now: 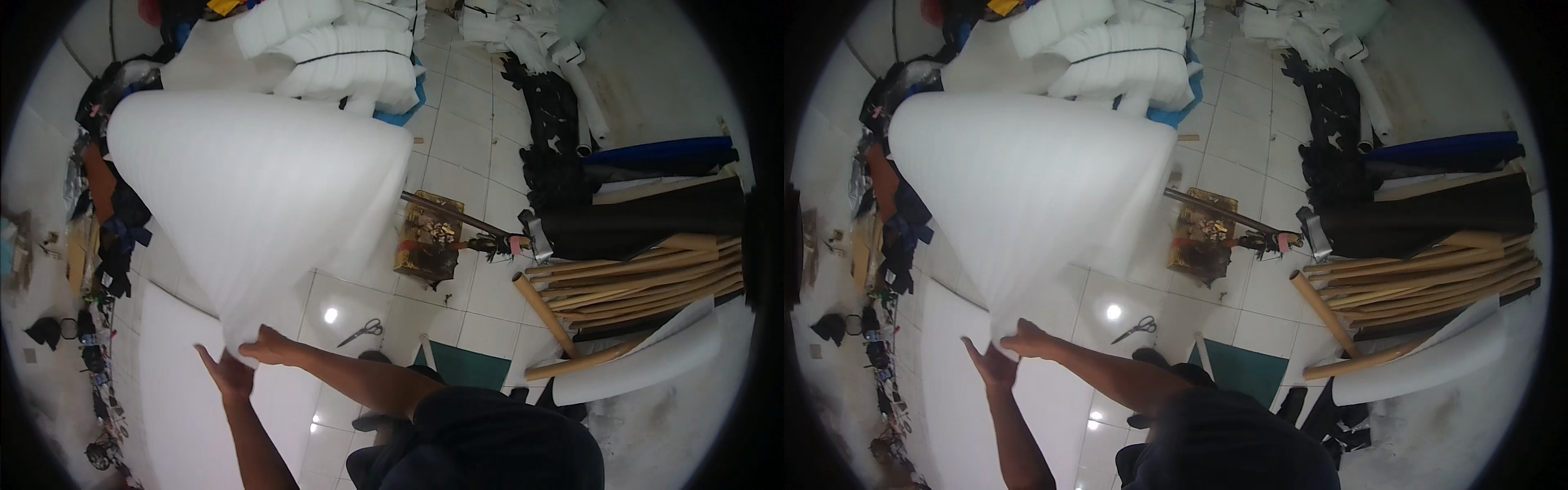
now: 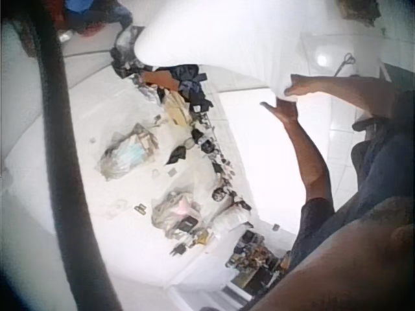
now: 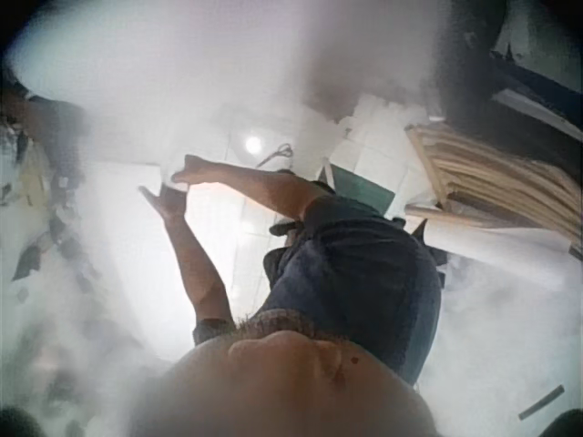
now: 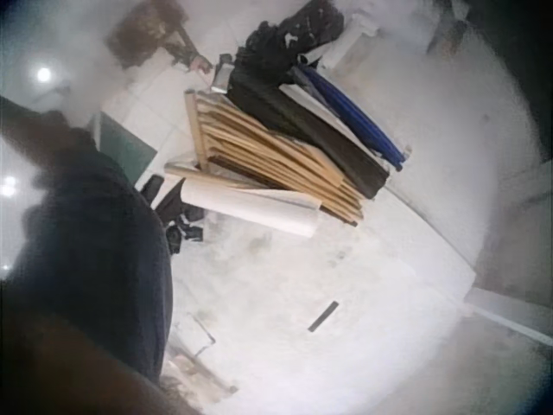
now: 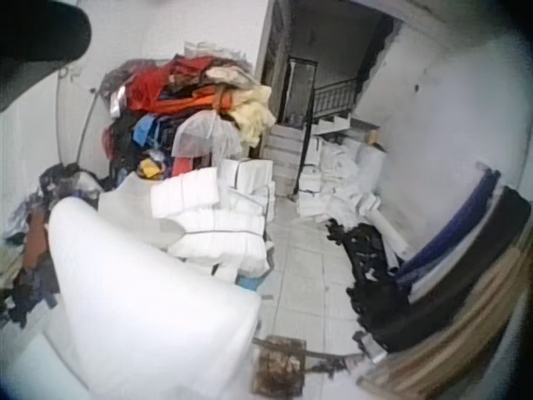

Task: The person cuts a large white foam sheet into smaller rectangular pieces using shears. They repeatedly unfold the foam, align it on the floor, and cut along straight lines, then fold and move the cut sections aside.

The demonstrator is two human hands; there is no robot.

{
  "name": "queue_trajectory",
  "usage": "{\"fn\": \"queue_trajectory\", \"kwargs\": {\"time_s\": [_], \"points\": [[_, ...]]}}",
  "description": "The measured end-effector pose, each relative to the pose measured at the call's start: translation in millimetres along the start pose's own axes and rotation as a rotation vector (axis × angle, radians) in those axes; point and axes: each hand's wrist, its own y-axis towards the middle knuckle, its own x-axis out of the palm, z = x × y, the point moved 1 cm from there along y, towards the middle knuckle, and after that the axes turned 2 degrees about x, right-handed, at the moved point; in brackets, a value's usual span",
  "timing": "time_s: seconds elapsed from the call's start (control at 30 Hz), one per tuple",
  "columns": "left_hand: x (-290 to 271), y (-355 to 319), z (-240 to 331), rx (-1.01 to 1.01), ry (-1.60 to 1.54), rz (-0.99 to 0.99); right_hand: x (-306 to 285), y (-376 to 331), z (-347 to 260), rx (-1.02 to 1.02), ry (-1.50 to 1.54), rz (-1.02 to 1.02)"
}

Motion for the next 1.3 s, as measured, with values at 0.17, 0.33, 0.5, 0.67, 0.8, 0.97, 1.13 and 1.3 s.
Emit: {"fn": "queue_trajectory", "kwargs": {"time_s": [0.17,0.33,0.5,0.67,0.8,0.97,1.13,1.3], "points": [[-10.8,-14.5,85.7,0.323,0.244,0.236,24.0,-48.1,-110.9,-0.179,-0.021,-0.172],[-84.3,-69.7,168.7,0.739,0.488,0.626,35.9,-70.6,-39.9,-0.081,-0.383,-0.599],[-90.4,-149.6,194.4,0.779,0.555,0.808,-48.1,-114.8,116.4,0.168,-0.586,-0.332],[-186.1,-231.2,183.5,0.807,0.553,0.821,-143.8,-163.7,182.0,0.544,-0.391,0.123],[-252.8,-308.4,163.5,0.757,0.647,1.1,-188.0,-180.2,134.6,0.52,-0.341,0.37],[-323.6,-393.2,136.7,0.693,0.578,1.068,-197.0,-179.8,79.8,0.359,-0.316,0.587],[-397.2,-462.6,116.8,0.686,0.609,1.167,-207.1,-151.2,48.5,0.345,-0.342,0.693],[-395.5,-484.7,118.2,0.622,0.786,1.235,-262.7,-107.3,9.3,0.383,-0.092,0.785]]}}
